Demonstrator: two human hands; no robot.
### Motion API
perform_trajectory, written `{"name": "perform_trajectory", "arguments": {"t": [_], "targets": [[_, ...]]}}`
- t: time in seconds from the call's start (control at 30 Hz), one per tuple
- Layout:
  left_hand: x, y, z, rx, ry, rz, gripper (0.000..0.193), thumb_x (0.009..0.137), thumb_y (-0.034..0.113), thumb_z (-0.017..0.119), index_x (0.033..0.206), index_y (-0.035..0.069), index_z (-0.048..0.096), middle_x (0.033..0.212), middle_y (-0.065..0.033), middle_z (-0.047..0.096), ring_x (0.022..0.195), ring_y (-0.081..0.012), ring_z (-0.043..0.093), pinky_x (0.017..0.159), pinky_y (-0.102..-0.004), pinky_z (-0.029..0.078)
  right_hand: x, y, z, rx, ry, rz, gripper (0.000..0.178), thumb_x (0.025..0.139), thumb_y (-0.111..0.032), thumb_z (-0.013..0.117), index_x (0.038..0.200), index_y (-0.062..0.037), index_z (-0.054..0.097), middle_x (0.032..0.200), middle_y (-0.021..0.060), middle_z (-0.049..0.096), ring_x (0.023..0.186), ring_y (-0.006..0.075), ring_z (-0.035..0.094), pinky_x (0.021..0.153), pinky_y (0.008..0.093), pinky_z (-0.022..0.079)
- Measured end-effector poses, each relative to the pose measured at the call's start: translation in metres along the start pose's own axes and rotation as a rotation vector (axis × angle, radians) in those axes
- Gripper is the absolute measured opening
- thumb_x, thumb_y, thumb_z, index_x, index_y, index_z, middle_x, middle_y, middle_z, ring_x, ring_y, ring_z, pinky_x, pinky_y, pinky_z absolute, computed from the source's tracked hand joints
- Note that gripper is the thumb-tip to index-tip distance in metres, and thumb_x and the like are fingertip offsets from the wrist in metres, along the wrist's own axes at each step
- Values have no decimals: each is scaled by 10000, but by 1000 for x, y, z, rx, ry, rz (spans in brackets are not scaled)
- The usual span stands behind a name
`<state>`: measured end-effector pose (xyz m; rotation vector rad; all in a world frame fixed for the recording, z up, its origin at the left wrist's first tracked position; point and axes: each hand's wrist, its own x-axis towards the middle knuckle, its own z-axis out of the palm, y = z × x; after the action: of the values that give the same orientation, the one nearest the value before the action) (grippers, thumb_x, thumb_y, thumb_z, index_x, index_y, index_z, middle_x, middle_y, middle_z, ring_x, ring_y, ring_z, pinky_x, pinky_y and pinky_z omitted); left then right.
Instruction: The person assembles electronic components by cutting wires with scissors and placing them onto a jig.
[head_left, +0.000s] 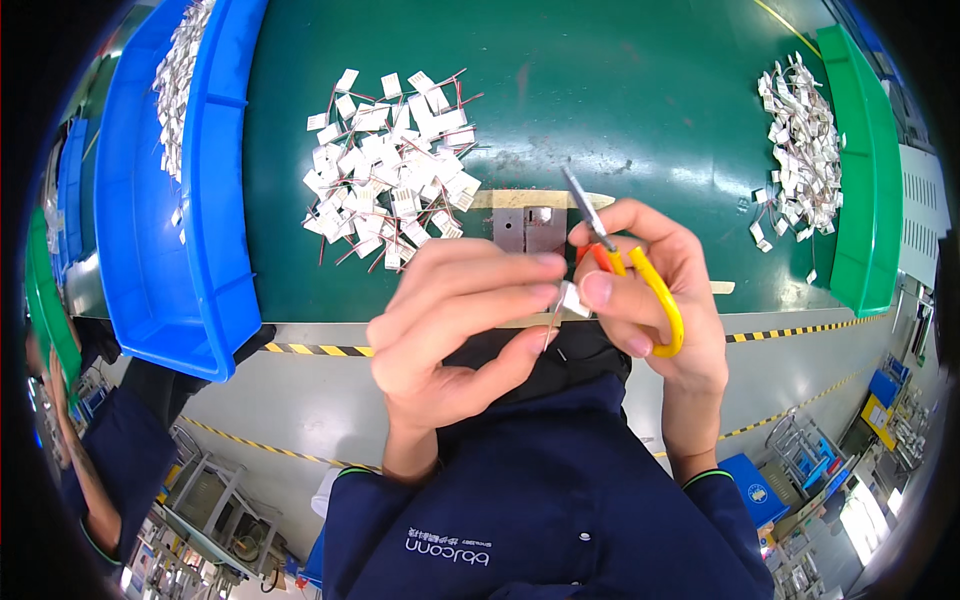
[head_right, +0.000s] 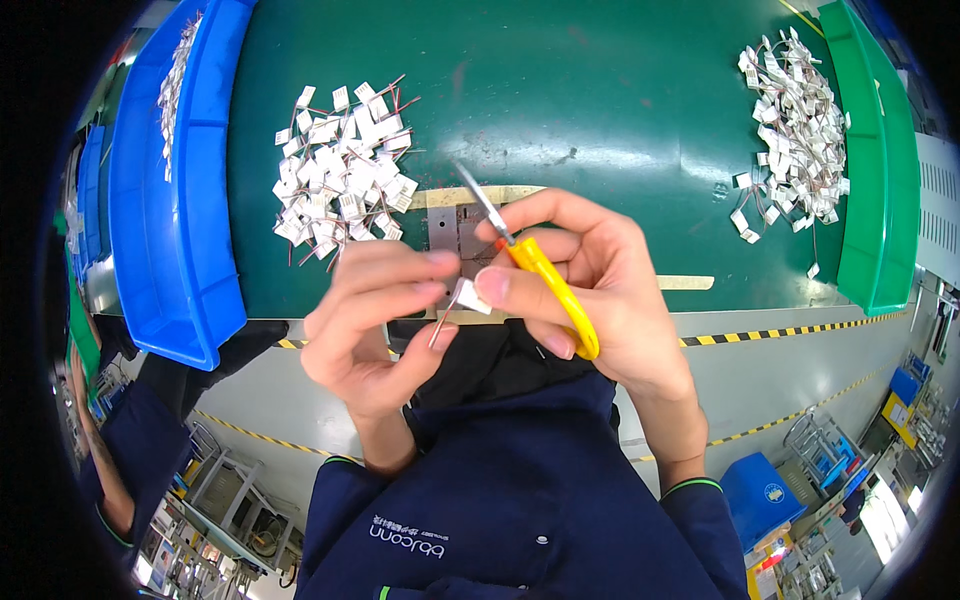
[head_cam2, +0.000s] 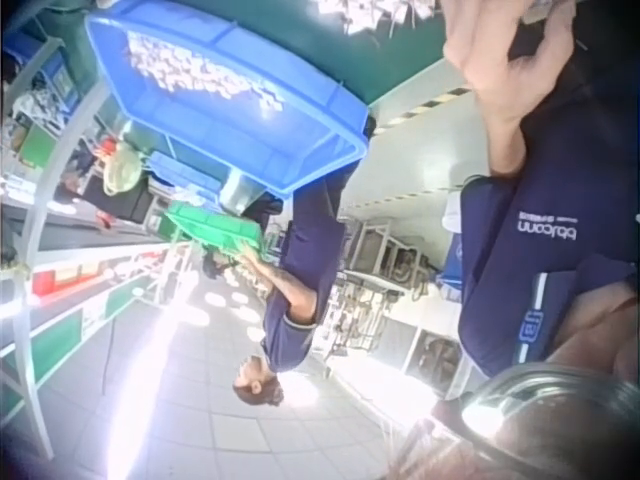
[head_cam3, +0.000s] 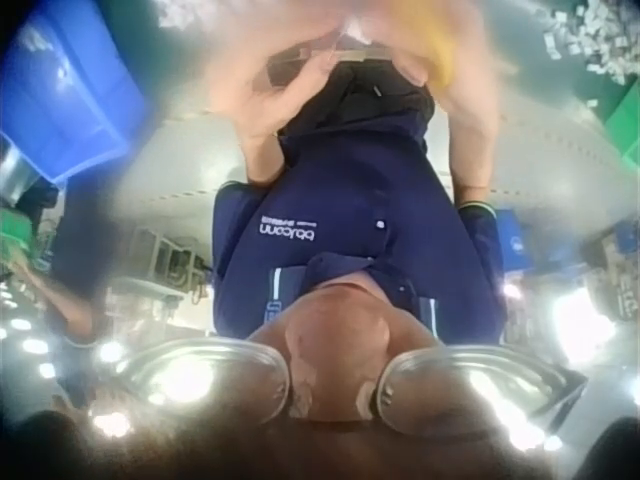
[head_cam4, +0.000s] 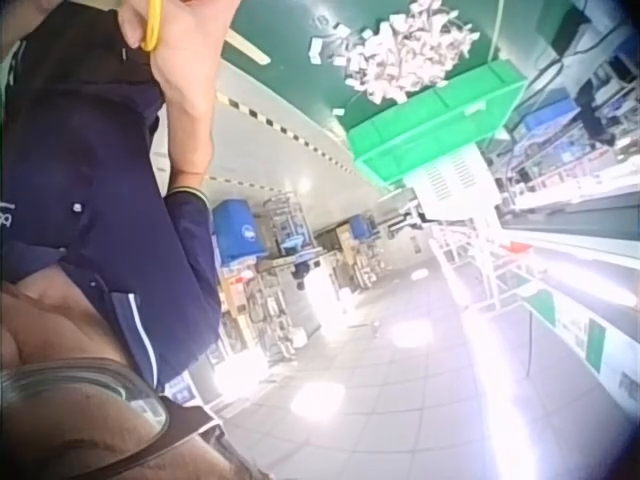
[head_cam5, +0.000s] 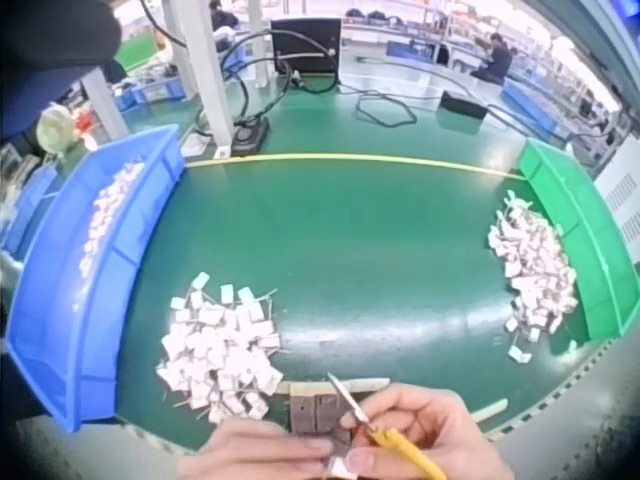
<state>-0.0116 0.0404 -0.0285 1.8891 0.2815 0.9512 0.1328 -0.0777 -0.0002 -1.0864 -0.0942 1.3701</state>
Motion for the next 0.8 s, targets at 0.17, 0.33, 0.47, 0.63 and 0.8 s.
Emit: {"name": "perform_trajectory", "arguments": {"t": [0.17,0.33,0.47,0.63,0.8], "targets": [[-9,-4,8,-274,15,-85,254,634,-85,740,863,-22,649,835,-124,667,775,-235,623,682,-301,488,-1,5,5,67,-68,88,239,819,-16,659,1022,30,540,766,80,636,412,33,430,363,180,264],[-16,15,19,-426,222,-426,172,715,-102,700,862,-45,631,812,-102,635,753,-172,599,687,-281,485,-5,16,13,-101,108,-212,313,819,13,654,1087,34,492,851,118,651,498,51,516,422,169,362],[-18,21,26,-529,348,-534,134,770,-108,657,892,-64,623,849,-95,611,796,-131,577,714,-252,480,-6,19,15,-122,74,-259,369,771,75,678,1086,32,491,862,123,661,559,43,552,443,159,398],[-21,23,30,-691,362,-562,135,791,-107,628,921,-74,614,902,-112,599,829,-137,575,750,-252,484,-6,20,13,-123,105,-284,377,758,94,680,1078,34,491,846,117,667,551,28,541,429,147,372],[-17,24,33,-741,398,-577,121,806,-109,602,923,-81,604,965,-133,597,866,-154,591,785,-269,488,-5,24,14,-171,76,-368,402,741,125,678,1086,32,493,874,111,653,749,96,637,639,185,499]]}}
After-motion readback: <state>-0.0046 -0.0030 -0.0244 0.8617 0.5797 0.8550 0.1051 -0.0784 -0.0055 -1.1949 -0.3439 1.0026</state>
